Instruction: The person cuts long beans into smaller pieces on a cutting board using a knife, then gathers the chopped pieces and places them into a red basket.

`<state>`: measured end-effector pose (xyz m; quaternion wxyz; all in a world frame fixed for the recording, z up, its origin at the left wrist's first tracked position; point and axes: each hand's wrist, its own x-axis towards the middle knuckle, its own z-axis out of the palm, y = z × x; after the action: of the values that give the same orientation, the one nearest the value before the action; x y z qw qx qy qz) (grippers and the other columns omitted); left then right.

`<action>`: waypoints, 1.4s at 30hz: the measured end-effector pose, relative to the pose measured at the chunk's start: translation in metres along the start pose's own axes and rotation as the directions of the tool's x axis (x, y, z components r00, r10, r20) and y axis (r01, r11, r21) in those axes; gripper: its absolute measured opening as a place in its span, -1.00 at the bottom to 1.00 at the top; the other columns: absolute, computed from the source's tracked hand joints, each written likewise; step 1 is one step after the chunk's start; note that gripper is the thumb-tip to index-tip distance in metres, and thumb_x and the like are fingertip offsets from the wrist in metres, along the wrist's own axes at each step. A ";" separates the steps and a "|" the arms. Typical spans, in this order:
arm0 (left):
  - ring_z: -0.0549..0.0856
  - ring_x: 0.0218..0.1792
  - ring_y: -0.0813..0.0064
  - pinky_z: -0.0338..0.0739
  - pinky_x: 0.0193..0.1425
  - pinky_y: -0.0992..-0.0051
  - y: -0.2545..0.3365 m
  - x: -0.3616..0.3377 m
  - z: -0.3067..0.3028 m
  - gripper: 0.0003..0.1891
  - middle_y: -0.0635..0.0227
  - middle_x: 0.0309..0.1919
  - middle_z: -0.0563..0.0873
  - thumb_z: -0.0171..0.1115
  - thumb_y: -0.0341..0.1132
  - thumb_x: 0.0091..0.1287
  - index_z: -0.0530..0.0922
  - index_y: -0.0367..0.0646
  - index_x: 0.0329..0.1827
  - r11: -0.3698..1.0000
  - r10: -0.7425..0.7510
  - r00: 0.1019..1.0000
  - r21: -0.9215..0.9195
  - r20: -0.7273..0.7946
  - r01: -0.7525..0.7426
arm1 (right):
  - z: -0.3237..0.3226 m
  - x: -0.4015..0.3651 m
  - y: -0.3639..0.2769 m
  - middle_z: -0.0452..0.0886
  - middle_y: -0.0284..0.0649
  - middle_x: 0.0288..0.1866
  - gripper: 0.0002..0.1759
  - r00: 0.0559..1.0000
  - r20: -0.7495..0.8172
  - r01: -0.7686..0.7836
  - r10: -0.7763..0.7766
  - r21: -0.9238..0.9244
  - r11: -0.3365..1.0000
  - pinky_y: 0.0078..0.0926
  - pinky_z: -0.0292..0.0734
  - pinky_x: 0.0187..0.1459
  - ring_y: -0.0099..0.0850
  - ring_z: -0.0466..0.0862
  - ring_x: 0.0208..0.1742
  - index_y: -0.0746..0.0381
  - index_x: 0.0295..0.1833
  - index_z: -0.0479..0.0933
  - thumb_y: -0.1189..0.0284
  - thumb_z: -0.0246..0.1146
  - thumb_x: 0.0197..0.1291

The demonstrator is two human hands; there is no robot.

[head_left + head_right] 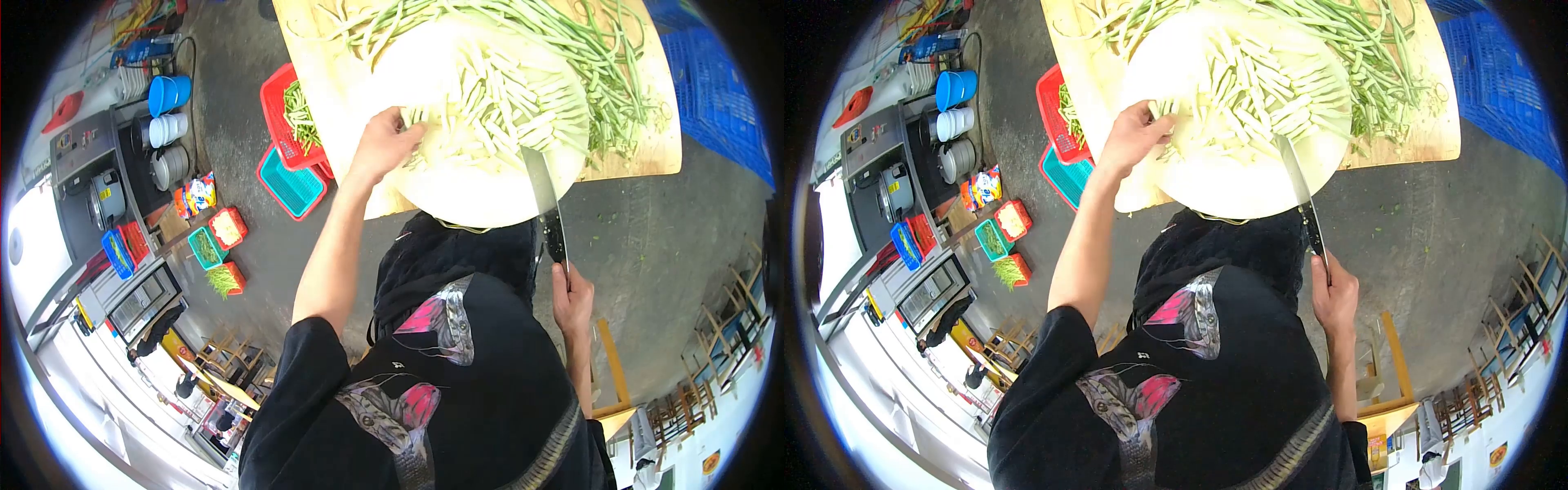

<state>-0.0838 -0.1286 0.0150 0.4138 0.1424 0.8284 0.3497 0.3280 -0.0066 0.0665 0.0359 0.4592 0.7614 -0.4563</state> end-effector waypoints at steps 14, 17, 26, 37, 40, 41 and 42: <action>0.79 0.31 0.11 0.75 0.50 0.24 0.032 0.000 0.010 -0.64 -0.01 0.24 0.76 0.20 -0.48 0.65 0.53 -0.45 0.42 0.523 0.102 0.917 -0.805 0.386 0.280 | -0.002 -0.001 0.004 0.42 -0.10 -0.55 -0.70 0.999 -0.021 -0.024 0.025 0.046 0.999 -0.35 0.40 -0.43 -0.46 0.40 -0.55 0.32 0.21 0.76 0.34 0.32 0.61; 0.76 0.34 0.09 0.73 0.52 0.20 0.043 0.006 0.014 -0.58 -0.02 0.31 0.73 0.19 -0.49 0.64 0.47 -0.46 0.49 0.424 0.162 0.882 -0.838 0.442 0.342 | 0.000 -0.005 0.010 0.42 -0.09 -0.56 -0.71 1.000 -0.024 -0.013 0.014 0.068 0.998 -0.33 0.40 -0.44 -0.46 0.41 -0.56 0.31 0.20 0.76 0.34 0.32 0.61; 0.81 0.15 0.31 0.78 0.37 0.31 0.080 0.011 0.040 -0.73 0.13 0.29 0.76 0.23 -0.36 0.70 0.59 -0.36 0.29 0.691 0.056 0.907 -0.672 0.417 0.266 | -0.003 -0.009 0.005 0.42 -0.10 -0.57 -0.68 0.995 -0.053 -0.074 0.080 0.109 0.991 -0.34 0.42 -0.43 -0.45 0.42 -0.57 0.29 0.26 0.76 0.32 0.31 0.61; 0.85 -0.10 -0.07 0.75 0.10 0.14 0.132 0.041 0.099 -0.62 -0.11 -0.04 0.86 0.48 -0.26 0.45 0.76 -0.35 0.20 0.744 0.591 0.807 0.382 0.005 -0.548 | -0.005 -0.005 0.000 0.44 -0.05 -0.56 -0.65 0.995 -0.069 -0.067 0.074 0.097 0.993 -0.30 0.46 -0.41 -0.36 0.49 -0.58 0.28 0.31 0.75 0.32 0.32 0.61; 0.86 -0.01 -0.10 0.75 0.13 0.14 0.138 0.047 0.104 -0.60 -0.08 -0.02 0.88 0.50 -0.25 0.44 0.76 -0.34 0.22 0.682 0.657 0.754 0.416 0.013 -0.601 | -0.004 -0.006 0.002 0.47 -0.02 -0.55 -0.66 0.994 -0.063 -0.083 0.089 0.098 0.992 -0.29 0.47 -0.41 -0.32 0.51 -0.58 0.28 0.30 0.75 0.33 0.32 0.61; 0.87 0.00 -0.09 0.75 0.14 0.15 0.138 0.050 0.106 -0.60 -0.07 0.00 0.88 0.51 -0.25 0.44 0.76 -0.33 0.23 0.669 0.676 0.736 0.408 0.010 -0.621 | -0.003 -0.007 0.003 0.48 -0.01 -0.55 -0.66 0.994 -0.066 -0.084 0.090 0.099 0.992 -0.28 0.47 -0.41 -0.31 0.51 -0.58 0.28 0.30 0.75 0.33 0.32 0.61; 0.87 0.01 -0.08 0.75 0.15 0.17 0.137 0.053 0.107 -0.59 -0.06 0.01 0.88 0.52 -0.25 0.43 0.76 -0.32 0.23 0.656 0.695 0.719 0.402 0.008 -0.639 | -0.003 -0.006 0.002 0.48 0.00 -0.55 -0.66 0.994 -0.070 -0.080 0.087 0.102 0.992 -0.28 0.47 -0.41 -0.30 0.51 -0.58 0.28 0.30 0.76 0.33 0.32 0.60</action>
<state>-0.0402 0.0464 0.0353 0.1588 0.4876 0.7963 0.3210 0.3341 -0.0079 0.0701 0.0037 0.5084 0.7187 -0.4743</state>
